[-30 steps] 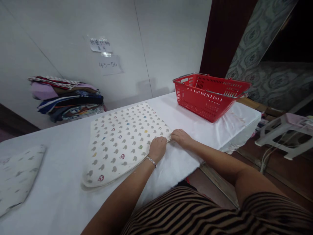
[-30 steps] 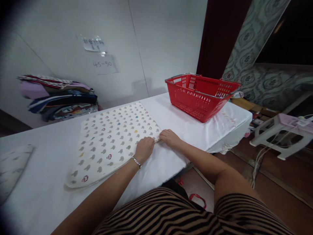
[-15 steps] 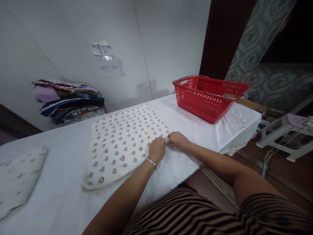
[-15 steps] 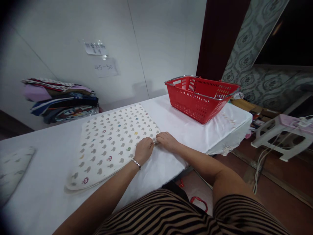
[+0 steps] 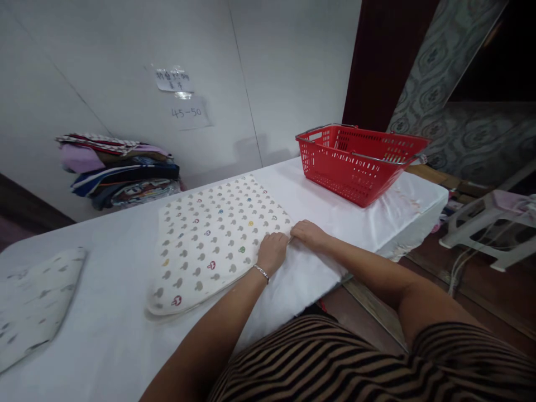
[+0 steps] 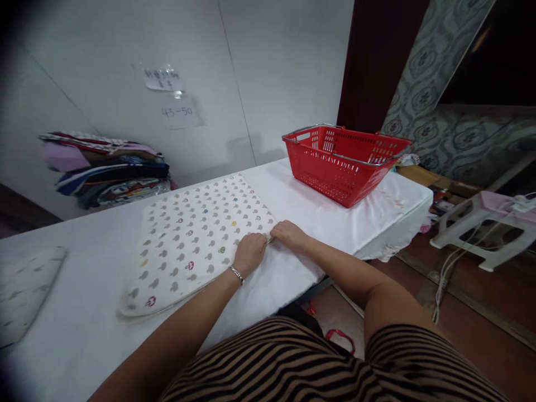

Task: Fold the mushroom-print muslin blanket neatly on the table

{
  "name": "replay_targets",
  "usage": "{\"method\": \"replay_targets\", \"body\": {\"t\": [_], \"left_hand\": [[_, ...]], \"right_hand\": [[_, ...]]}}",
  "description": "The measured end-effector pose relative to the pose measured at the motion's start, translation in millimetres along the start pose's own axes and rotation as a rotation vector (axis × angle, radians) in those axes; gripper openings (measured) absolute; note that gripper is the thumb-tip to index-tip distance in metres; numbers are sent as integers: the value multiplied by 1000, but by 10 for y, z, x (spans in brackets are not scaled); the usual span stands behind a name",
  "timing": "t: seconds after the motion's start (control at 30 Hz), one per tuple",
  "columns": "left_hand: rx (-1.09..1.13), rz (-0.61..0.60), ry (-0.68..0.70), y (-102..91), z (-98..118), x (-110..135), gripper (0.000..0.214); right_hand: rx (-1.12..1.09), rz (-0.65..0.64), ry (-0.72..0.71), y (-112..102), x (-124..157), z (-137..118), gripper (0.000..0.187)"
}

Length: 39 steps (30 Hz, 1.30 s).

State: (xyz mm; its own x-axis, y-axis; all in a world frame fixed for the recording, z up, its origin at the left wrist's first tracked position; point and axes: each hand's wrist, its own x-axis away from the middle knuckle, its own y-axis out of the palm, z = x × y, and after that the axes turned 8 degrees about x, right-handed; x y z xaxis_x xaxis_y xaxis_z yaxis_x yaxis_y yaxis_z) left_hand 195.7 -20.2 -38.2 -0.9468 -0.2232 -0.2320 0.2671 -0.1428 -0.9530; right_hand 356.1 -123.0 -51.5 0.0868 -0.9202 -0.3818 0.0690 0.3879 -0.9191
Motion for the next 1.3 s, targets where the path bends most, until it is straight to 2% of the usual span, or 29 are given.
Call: {"method": "replay_targets", "body": {"t": [0.13, 0.2, 0.3, 0.4, 0.47, 0.53, 0.63, 0.73, 0.97, 1.13, 1.3], "left_hand": [[100, -9, -122, 23, -5, -14, 20], [171, -6, -193, 27, -21, -29, 21], [274, 21, -297, 34, -52, -55, 18], [343, 46, -343, 45, -77, -72, 17], [359, 50, -348, 52, -83, -74, 17], [359, 48, -347, 54, -82, -74, 17], [349, 44, -346, 44, -71, -74, 17], [348, 54, -337, 22, -61, -76, 17], [320, 64, -271, -23, -46, -47, 27], [217, -52, -164, -36, -15, -30, 35], [156, -127, -142, -24, 13, -38, 38]], "right_hand": [[-169, 28, 52, 14, 54, 53, 11], [-313, 87, 168, 28, 102, 87, 15], [-530, 94, 506, 20, 141, 123, 21], [-763, -84, 904, -42, 105, 129, 15], [-873, -226, 1057, -104, 51, 123, 11], [-911, -342, 1088, -164, -13, 109, 10], [-924, -475, 1072, -226, -109, 69, 20], [-920, -545, 1073, -244, -180, 11, 23], [-994, -462, 1087, -286, -136, 13, 18], [-1210, -417, 1123, -311, -46, 50, 13], [-1382, -376, 1130, -267, 4, 36, 12]]}}
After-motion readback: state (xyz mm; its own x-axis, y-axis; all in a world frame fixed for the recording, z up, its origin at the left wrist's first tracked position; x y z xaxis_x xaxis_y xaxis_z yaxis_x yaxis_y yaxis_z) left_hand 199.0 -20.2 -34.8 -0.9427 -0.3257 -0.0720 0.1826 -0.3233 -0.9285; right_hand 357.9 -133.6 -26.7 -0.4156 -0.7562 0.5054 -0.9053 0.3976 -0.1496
